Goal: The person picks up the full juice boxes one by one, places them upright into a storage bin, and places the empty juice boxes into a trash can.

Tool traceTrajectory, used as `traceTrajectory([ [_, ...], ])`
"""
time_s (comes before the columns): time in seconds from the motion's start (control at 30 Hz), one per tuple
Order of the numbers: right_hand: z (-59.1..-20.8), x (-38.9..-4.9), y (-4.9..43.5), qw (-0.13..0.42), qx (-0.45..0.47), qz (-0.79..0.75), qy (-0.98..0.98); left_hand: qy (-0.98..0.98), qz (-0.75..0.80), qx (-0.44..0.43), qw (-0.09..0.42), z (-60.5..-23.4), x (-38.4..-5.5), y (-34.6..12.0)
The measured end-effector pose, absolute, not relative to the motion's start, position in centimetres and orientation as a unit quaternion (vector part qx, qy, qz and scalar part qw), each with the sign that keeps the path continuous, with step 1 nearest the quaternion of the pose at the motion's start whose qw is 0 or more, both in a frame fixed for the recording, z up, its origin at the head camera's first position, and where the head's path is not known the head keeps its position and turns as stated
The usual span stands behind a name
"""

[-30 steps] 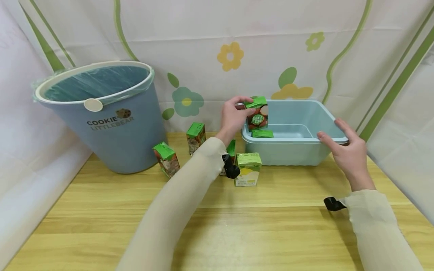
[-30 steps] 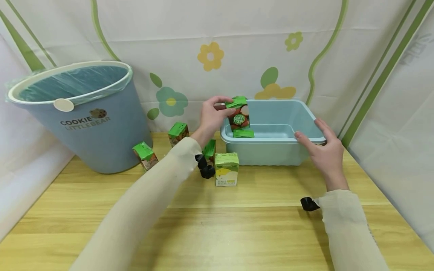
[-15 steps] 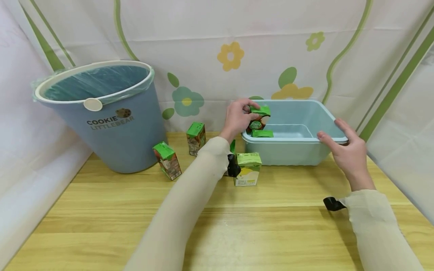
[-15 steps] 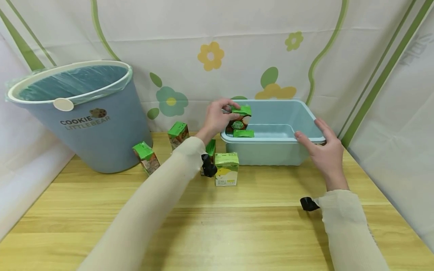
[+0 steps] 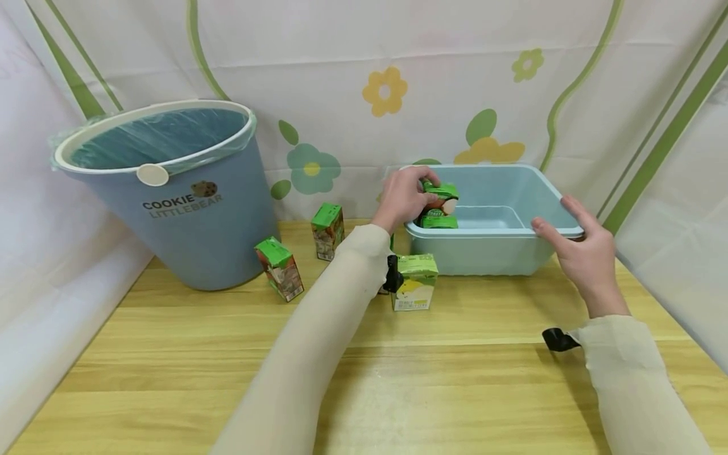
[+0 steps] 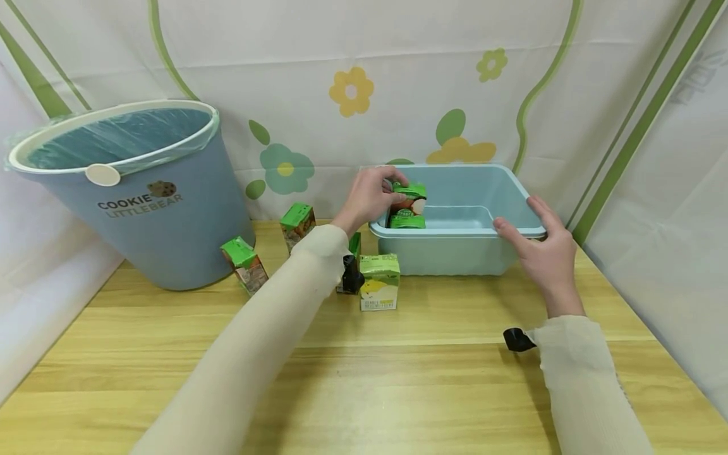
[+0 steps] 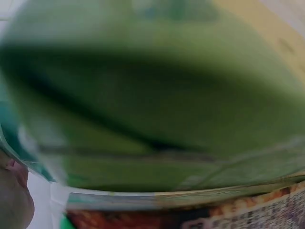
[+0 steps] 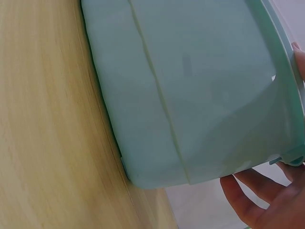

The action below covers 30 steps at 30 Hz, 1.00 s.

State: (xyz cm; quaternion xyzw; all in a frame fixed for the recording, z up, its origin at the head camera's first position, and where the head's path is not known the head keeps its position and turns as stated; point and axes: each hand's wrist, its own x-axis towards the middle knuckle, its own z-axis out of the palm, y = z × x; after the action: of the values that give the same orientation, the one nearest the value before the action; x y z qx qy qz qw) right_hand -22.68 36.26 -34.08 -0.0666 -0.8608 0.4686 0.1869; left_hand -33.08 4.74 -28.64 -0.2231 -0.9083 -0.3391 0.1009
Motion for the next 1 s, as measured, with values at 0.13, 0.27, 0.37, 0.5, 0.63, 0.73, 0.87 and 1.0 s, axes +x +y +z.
traceTrajectory([
  [0.13,-34.1,-22.7,36.3,0.187,-0.066,0.469,-0.861,-0.925,-0.27,-0.252,0.089,-28.2,-33.5,5.1],
  [0.27,-34.1,-22.8,36.3,0.188,-0.066,0.468,-0.861,-0.929,-0.22,-0.293,0.055,-27.8,-33.7,5.3],
  [0.37,-34.2,-22.8,36.3,0.191,-0.066,0.466,-0.861,-0.928,-0.199,-0.315,0.026,-27.5,-33.7,5.5],
  [0.5,-34.2,-22.9,36.3,0.192,-0.068,0.467,-0.861,-0.928,-0.171,-0.331,0.006,-27.3,-33.6,5.5],
  [0.63,-34.2,-22.9,36.3,0.19,-0.068,0.47,-0.859,-0.928,-0.147,-0.341,-0.001,-27.3,-33.8,5.6],
  [0.73,-34.2,-22.9,36.3,0.19,-0.069,0.472,-0.858,-0.928,-0.15,-0.342,-0.003,-27.3,-33.9,5.6],
  [0.87,-34.2,-22.9,36.3,0.19,-0.071,0.472,-0.858,-0.923,-0.202,-0.327,-0.009,-27.4,-34.0,5.5],
  [1.0,-34.3,-23.0,36.3,0.19,-0.07,0.473,-0.857,-0.911,-0.267,-0.314,-0.009,-27.7,-34.0,5.2],
])
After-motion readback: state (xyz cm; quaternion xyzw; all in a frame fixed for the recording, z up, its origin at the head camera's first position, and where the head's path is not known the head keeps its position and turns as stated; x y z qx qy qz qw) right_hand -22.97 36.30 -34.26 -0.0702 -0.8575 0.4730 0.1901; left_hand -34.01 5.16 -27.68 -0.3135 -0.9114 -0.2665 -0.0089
